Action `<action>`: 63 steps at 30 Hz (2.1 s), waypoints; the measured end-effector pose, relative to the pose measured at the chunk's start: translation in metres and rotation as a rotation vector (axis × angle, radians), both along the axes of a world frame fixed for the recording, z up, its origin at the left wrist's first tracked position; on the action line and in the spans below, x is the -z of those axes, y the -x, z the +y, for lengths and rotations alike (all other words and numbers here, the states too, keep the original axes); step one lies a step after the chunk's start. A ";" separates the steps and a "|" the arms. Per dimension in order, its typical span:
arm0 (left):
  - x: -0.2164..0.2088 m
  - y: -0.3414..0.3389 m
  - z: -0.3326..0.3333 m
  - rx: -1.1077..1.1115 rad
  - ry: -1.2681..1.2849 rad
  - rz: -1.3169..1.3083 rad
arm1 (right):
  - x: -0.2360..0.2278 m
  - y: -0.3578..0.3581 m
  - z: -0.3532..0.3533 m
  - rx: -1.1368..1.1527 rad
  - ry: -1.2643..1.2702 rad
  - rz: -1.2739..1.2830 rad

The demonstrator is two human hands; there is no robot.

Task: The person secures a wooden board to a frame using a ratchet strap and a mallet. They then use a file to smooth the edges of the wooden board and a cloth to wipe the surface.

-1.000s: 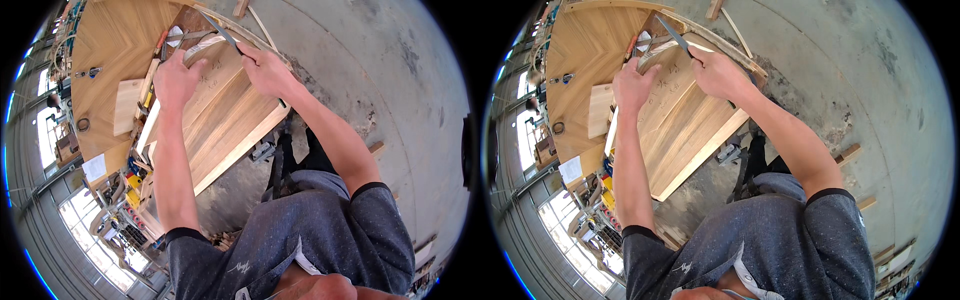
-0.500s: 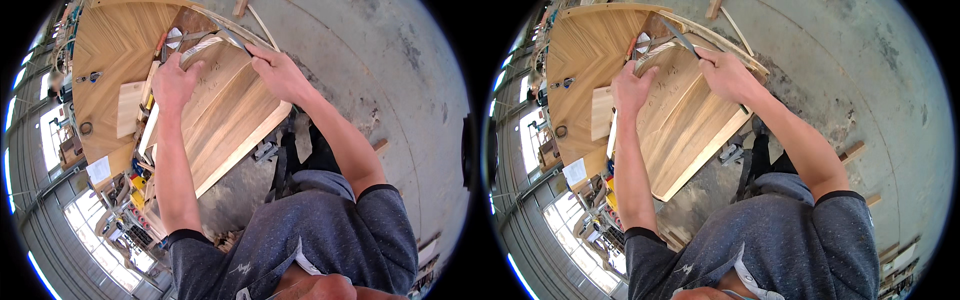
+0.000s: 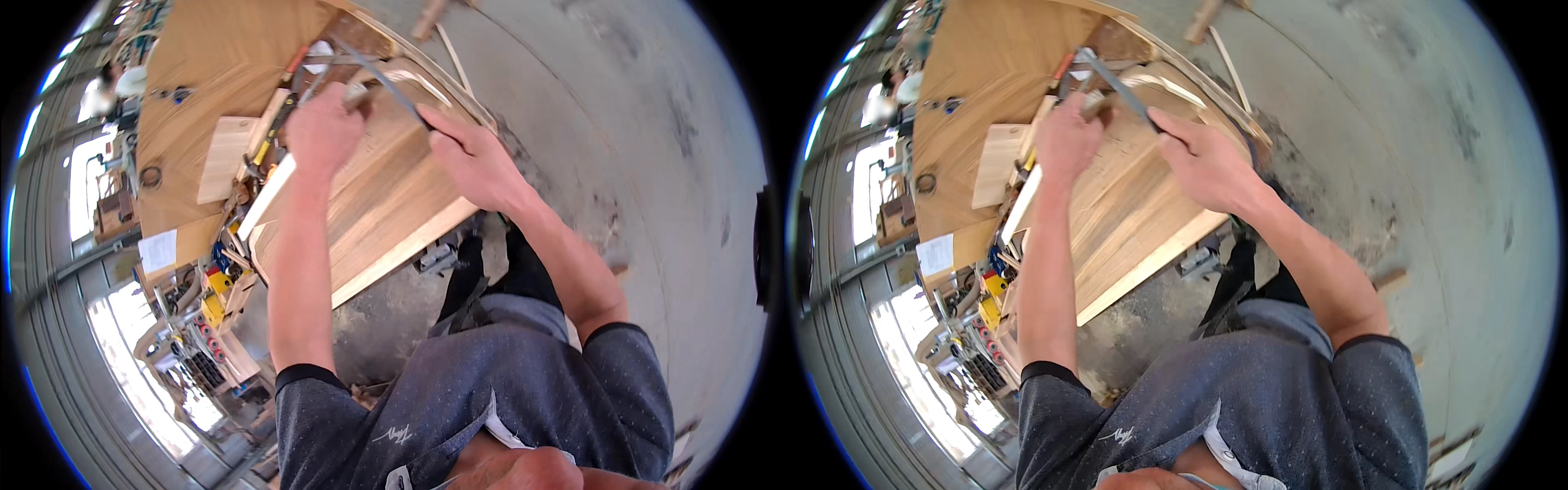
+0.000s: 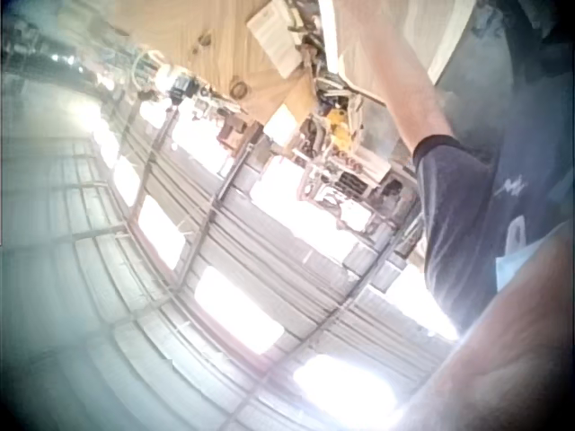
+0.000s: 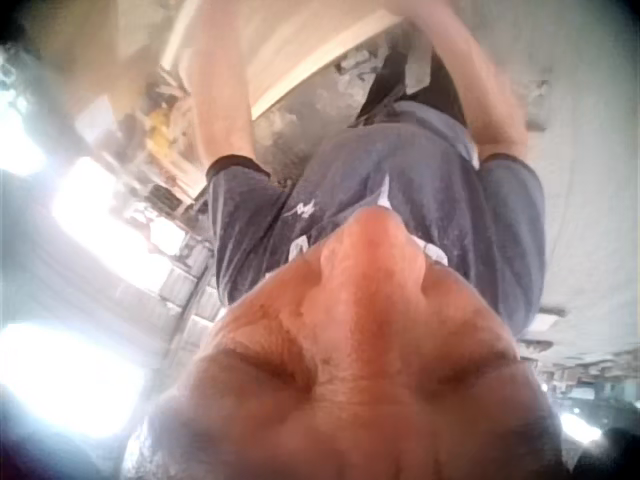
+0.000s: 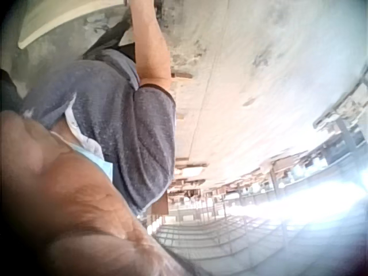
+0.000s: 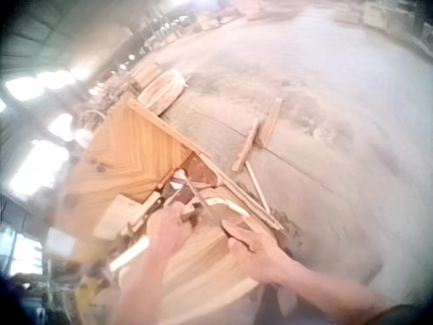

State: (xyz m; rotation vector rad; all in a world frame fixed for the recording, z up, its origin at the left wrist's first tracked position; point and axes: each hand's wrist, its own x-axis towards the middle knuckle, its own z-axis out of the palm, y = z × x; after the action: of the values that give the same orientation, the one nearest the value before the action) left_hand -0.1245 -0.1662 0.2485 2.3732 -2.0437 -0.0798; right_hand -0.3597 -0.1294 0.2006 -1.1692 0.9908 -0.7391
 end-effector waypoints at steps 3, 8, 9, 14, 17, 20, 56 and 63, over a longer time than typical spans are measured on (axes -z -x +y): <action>-0.006 0.008 0.015 0.047 -0.016 -0.029 | -0.004 0.002 -0.009 0.029 -0.017 -0.050; 0.002 0.039 0.078 0.140 -0.030 0.069 | 0.039 0.030 -0.002 0.144 -0.087 -0.050; 0.012 0.045 0.097 0.182 -0.036 0.087 | 0.041 0.037 0.001 0.133 -0.160 -0.092; 0.103 0.089 0.193 0.231 -0.038 0.151 | 0.049 0.038 0.010 0.116 -0.211 -0.035; 0.163 0.098 0.213 0.281 0.082 0.091 | 0.064 0.025 0.011 0.120 -0.136 0.043; 0.190 0.089 0.213 0.298 0.063 0.154 | 0.054 0.013 0.016 0.103 -0.152 0.109; 0.164 -0.241 -0.207 -0.346 0.549 1.880 | 0.054 -0.014 0.076 0.303 -0.046 0.217; 0.078 -0.148 -0.048 -0.225 0.596 1.973 | -0.007 -0.077 0.015 0.103 -0.053 -0.059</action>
State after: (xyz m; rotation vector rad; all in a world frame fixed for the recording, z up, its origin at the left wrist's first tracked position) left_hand 0.0239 -0.2143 0.1700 0.9364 -0.5827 -1.0397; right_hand -0.2827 -0.1146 0.2077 -1.0503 1.0210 -0.8201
